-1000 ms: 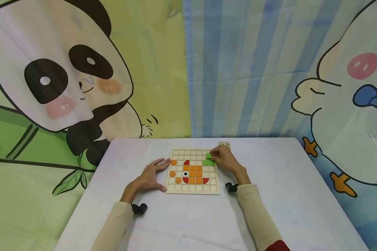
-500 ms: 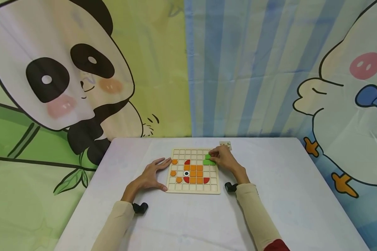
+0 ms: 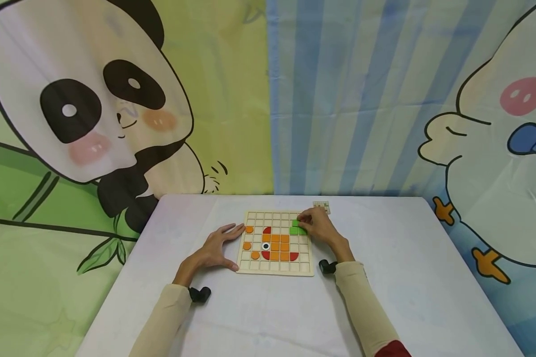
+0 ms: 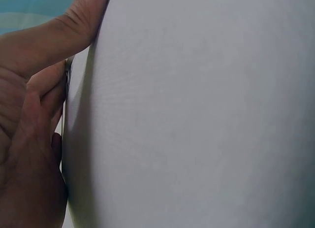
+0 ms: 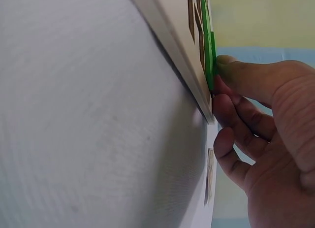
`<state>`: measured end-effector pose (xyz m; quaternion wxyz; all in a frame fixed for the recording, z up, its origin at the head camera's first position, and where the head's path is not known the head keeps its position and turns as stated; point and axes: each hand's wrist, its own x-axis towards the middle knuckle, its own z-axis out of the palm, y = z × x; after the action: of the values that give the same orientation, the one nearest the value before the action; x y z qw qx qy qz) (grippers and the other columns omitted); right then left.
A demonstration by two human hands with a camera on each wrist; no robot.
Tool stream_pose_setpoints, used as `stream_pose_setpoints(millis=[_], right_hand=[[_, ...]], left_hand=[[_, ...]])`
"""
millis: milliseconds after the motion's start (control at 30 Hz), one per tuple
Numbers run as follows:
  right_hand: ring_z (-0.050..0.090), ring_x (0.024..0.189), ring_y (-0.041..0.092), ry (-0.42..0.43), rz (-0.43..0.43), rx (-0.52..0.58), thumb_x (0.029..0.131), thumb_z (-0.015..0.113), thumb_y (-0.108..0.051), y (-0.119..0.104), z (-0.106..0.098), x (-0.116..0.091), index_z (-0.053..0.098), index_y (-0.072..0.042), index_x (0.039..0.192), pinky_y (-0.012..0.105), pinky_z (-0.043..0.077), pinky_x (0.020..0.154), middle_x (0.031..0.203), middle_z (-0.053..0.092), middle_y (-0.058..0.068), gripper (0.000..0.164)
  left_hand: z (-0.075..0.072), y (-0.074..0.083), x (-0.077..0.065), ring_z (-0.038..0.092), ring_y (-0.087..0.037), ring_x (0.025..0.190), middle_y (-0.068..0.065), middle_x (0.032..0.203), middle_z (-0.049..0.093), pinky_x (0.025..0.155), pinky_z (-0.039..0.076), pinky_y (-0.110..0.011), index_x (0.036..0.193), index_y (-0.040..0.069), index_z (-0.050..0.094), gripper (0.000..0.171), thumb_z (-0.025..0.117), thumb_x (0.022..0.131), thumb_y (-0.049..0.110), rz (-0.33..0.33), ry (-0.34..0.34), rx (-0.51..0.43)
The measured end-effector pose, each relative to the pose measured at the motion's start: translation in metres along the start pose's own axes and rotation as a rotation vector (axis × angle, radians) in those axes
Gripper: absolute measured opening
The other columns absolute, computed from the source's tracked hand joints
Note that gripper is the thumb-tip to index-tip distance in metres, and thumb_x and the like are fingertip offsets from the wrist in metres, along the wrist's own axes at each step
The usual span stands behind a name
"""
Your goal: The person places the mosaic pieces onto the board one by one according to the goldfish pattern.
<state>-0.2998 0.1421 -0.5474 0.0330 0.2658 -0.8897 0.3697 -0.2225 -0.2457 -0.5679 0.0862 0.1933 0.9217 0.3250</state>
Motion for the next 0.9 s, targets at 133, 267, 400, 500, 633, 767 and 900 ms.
stream_pose_setpoints(millis=[133, 267, 400, 500, 633, 767, 900], right_hand=[[0.074, 0.085, 0.021, 0.002, -0.006, -0.002, 0.097, 0.079, 0.000, -0.0012, 0.0000, 0.0008, 0.083, 0.002, 0.111, 0.041, 0.064, 0.081, 0.102, 0.083, 0.015, 0.015], [0.075, 0.086, 0.021, 0.002, -0.004, -0.011, 0.096, 0.079, 0.001, -0.0019, 0.0010, 0.0012, 0.083, 0.002, 0.112, 0.041, 0.064, 0.082, 0.102, 0.083, 0.015, 0.016], [0.074, 0.085, 0.019, -0.003, 0.013, -0.004, 0.097, 0.079, 0.000, -0.0026, 0.0027, 0.0016, 0.083, 0.001, 0.113, 0.040, 0.063, 0.082, 0.102, 0.083, 0.014, 0.016], [0.072, 0.083, 0.018, -0.009, 0.025, 0.006, 0.098, 0.079, -0.001, -0.0037, 0.0036, 0.0019, 0.083, 0.000, 0.113, 0.039, 0.062, 0.081, 0.100, 0.083, 0.013, 0.016], [0.069, 0.081, 0.016, -0.012, 0.040, 0.001, 0.098, 0.079, -0.003, -0.0053, 0.0043, 0.0024, 0.084, -0.001, 0.113, 0.038, 0.060, 0.080, 0.097, 0.081, 0.011, 0.016], [0.069, 0.081, 0.016, -0.017, 0.051, -0.004, 0.098, 0.079, -0.004, -0.0062, 0.0048, 0.0033, 0.083, -0.002, 0.116, 0.038, 0.059, 0.081, 0.098, 0.081, 0.011, 0.018], [0.069, 0.081, 0.018, 0.000, 0.048, 0.029, 0.098, 0.080, -0.006, -0.0059, 0.0056, 0.0027, 0.081, 0.002, 0.122, 0.038, 0.059, 0.080, 0.096, 0.080, 0.013, 0.025]], left_hand=[[-0.0024, 0.0021, 0.0005, 0.018, -0.041, 0.170, -0.001, 0.181, 0.033, 0.128, 0.018, -0.081, 0.171, 0.025, 0.038, 0.131, 0.108, 0.062, 0.042, -0.017, -0.010, -0.010], [-0.0030, 0.0043, 0.0001, 0.019, -0.042, 0.169, -0.002, 0.181, 0.033, 0.127, 0.018, -0.081, 0.171, 0.023, 0.038, 0.131, 0.107, 0.062, 0.041, -0.007, -0.011, -0.008], [-0.0022, 0.0042, -0.0002, 0.019, -0.043, 0.169, -0.005, 0.181, 0.033, 0.126, 0.019, -0.082, 0.171, 0.022, 0.038, 0.131, 0.107, 0.062, 0.041, 0.000, -0.009, 0.000], [-0.0021, 0.0034, -0.0007, 0.019, -0.044, 0.168, -0.006, 0.181, 0.034, 0.126, 0.019, -0.082, 0.171, 0.021, 0.038, 0.131, 0.107, 0.061, 0.040, -0.001, -0.004, 0.000], [-0.0025, 0.0034, -0.0014, 0.019, -0.044, 0.168, -0.006, 0.181, 0.033, 0.126, 0.019, -0.082, 0.171, 0.021, 0.037, 0.131, 0.107, 0.061, 0.041, 0.002, -0.004, 0.001], [-0.0028, 0.0036, -0.0013, 0.019, -0.044, 0.168, -0.005, 0.181, 0.033, 0.126, 0.020, -0.082, 0.171, 0.022, 0.037, 0.131, 0.107, 0.062, 0.042, -0.003, -0.008, 0.007], [-0.0036, 0.0046, -0.0018, 0.019, -0.043, 0.169, -0.003, 0.181, 0.032, 0.128, 0.019, -0.081, 0.172, 0.023, 0.036, 0.131, 0.107, 0.063, 0.041, -0.014, -0.019, 0.005]])
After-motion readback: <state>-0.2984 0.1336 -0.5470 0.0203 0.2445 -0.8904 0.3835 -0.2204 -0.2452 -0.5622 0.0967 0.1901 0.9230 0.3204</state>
